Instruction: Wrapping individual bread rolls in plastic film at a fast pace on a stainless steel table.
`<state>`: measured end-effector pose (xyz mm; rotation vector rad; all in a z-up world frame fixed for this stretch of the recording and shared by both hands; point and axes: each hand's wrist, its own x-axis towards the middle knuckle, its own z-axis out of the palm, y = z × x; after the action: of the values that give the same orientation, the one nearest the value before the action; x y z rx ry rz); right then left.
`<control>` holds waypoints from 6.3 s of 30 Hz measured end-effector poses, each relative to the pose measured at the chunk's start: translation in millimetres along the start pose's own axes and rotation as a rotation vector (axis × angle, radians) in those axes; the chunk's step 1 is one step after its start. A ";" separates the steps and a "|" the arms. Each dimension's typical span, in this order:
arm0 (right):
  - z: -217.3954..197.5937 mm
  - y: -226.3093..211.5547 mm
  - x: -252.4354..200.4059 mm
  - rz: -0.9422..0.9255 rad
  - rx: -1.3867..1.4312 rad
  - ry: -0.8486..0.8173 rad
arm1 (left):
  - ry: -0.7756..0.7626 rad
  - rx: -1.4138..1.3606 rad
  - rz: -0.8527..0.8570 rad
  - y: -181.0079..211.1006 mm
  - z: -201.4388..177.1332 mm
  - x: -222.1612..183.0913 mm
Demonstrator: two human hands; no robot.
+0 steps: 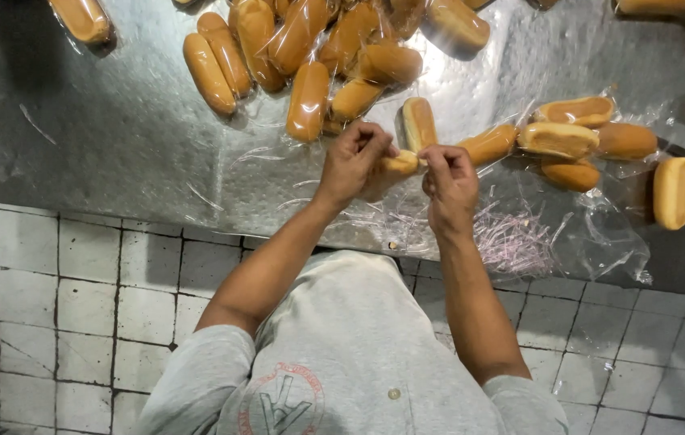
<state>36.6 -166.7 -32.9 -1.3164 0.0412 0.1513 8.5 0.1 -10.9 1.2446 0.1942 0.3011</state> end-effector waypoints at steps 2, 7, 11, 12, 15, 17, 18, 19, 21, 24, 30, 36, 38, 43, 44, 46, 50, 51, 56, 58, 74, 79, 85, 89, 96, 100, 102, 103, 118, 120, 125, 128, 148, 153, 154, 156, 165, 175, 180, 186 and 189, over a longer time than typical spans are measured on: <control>10.4 8.2 5.9 0.078 -0.014 0.082 | 0.087 0.202 -0.132 -15.3 -1.0 9.2; 14.7 36.2 17.7 0.124 -0.110 0.245 | 0.207 0.413 -0.108 -74.1 -15.0 22.4; 20.8 15.6 -34.4 0.231 -0.356 0.331 | 0.125 0.498 -0.124 -99.3 -31.9 -27.8; 5.3 40.7 -43.1 0.233 -0.355 0.335 | 0.121 0.500 -0.126 -122.5 -42.8 -44.6; -38.5 113.7 -59.6 0.670 -0.273 0.258 | 0.136 0.317 -0.579 -160.3 -62.4 -83.7; -61.8 163.7 -63.0 0.886 -0.050 0.205 | 0.069 0.692 -0.504 -142.9 -63.7 -98.7; -64.0 161.4 -65.4 0.895 -0.052 0.211 | 0.067 0.692 -0.514 -142.2 -62.8 -106.4; -63.0 160.9 -57.3 0.939 -0.013 0.152 | -0.207 1.031 -0.014 -142.8 -63.2 -104.7; -57.5 144.8 -42.4 0.976 0.024 0.094 | -0.481 1.316 0.526 -146.4 -65.0 -93.1; -65.4 134.3 -23.9 0.924 -0.033 -0.170 | -0.540 1.519 0.642 -138.7 -71.7 -76.6; -70.6 153.9 67.8 0.057 -1.493 -0.106 | 0.170 0.309 -0.227 -53.1 -147.4 -4.8; -102.8 163.5 52.6 0.542 -0.634 0.035 | 0.470 0.149 0.025 -36.8 -147.9 0.4; -53.3 85.6 -8.1 0.717 0.232 -0.075 | -0.089 -0.237 -0.288 -124.2 -134.5 -15.4; -57.2 41.5 -18.5 0.384 -0.235 -0.497 | -0.178 -0.454 -0.537 -56.0 -44.6 -15.8; -61.4 23.5 -9.4 0.195 -0.392 -0.458 | -0.280 -0.256 -0.462 -45.2 -42.7 -14.8; -38.0 -22.5 1.3 0.127 -0.305 -0.512 | -0.368 -0.182 -0.446 -27.6 -43.2 -18.9; 3.3 -78.9 4.4 -0.312 -0.346 -0.494 | -0.581 -0.180 -0.353 -15.7 -40.8 -18.9; 3.2 -82.9 1.3 -0.321 -0.349 -0.489 | -0.590 -0.179 -0.348 -4.0 -35.2 -11.8; 2.2 -107.5 -18.8 -0.320 -0.358 -0.474 | -0.648 -0.146 0.015 29.9 -15.5 7.3; -5.2 -105.8 -21.8 -0.318 -0.385 -0.452 | -0.599 -0.116 0.050 25.5 -17.8 7.2; 20.7 -131.0 -25.6 -0.446 -0.806 -0.685 | -0.453 0.726 0.879 16.4 -22.0 -22.2; 4.0 -97.9 -24.1 -0.432 -0.841 -0.771 | -0.413 0.790 0.862 34.2 -16.5 -34.8; -80.2 -92.2 -14.8 -0.154 0.308 -0.484 | -0.251 0.082 0.162 53.8 -1.2 -29.3; -68.9 -50.8 -17.1 -0.050 -0.164 -0.384 | -0.086 -0.112 -0.131 63.4 28.0 -24.5; -23.1 -0.9 -2.1 0.005 -0.096 0.097 | -0.045 0.365 -0.161 -19.7 7.8 23.0; -3.0 -15.7 -33.2 0.227 -0.060 0.240 | -0.068 0.496 -0.375 -106.0 -21.7 -1.6; -20.4 23.7 -34.5 0.294 -0.005 0.233 | -0.053 0.492 -0.484 -130.4 -34.3 -26.1; -47.7 66.9 -37.0 0.556 -0.064 0.192 | -0.160 0.827 -0.314 -120.8 -32.8 -43.5; 30.2 180.4 138.0 0.808 -0.185 -0.081 | 0.500 0.027 -0.116 17.8 -152.3 -31.9; 45.1 187.5 150.4 0.842 -0.045 -0.097 | 0.548 0.108 -0.228 12.7 -157.8 -42.6; 31.4 154.5 85.4 0.886 -0.031 0.000 | 0.312 0.221 -0.456 -77.8 -170.3 -73.7; -20.6 180.5 60.5 0.894 -0.226 0.098 | 0.156 0.490 -0.250 -92.3 -138.9 -51.5; -34.2 -0.5 -8.3 0.090 -0.070 -0.066 | -0.524 -0.146 -0.373 -61.7 -61.1 -36.8; -8.8 -63.1 -19.6 -0.159 -0.185 -0.281 | -0.696 -0.040 -0.356 -15.1 -47.9 -24.2; -2.8 -75.3 -23.4 -0.171 -0.199 -0.303 | -0.681 -0.140 -0.235 -7.6 -36.6 -17.0; -1.4 -87.1 -29.6 -0.177 -0.217 -0.329 | -0.658 -0.244 -0.116 6.8 -24.1 -6.9; -36.4 -116.2 -33.2 -0.278 -0.480 -0.464 | -0.401 0.168 0.470 -4.0 -11.2 -1.4; 1.0 -100.3 -14.0 -0.614 -0.890 -0.682 | -0.439 0.826 0.916 34.5 -10.7 -14.0; -45.2 -107.6 -10.1 -0.385 -0.396 -0.667 | -0.410 0.420 0.448 36.2 -15.0 -15.0; -34.7 -122.9 -17.0 0.109 0.135 0.084 | -0.159 -0.135 -0.020 65.0 28.2 -11.9; -38.7 -51.0 -2.5 -0.048 0.052 -0.416 | -0.095 0.076 -0.020 49.6 20.0 2.0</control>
<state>43.1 -216.7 6.6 -1.2117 -0.3373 0.3782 10.7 -3.0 42.5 1.3284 0.1373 0.2190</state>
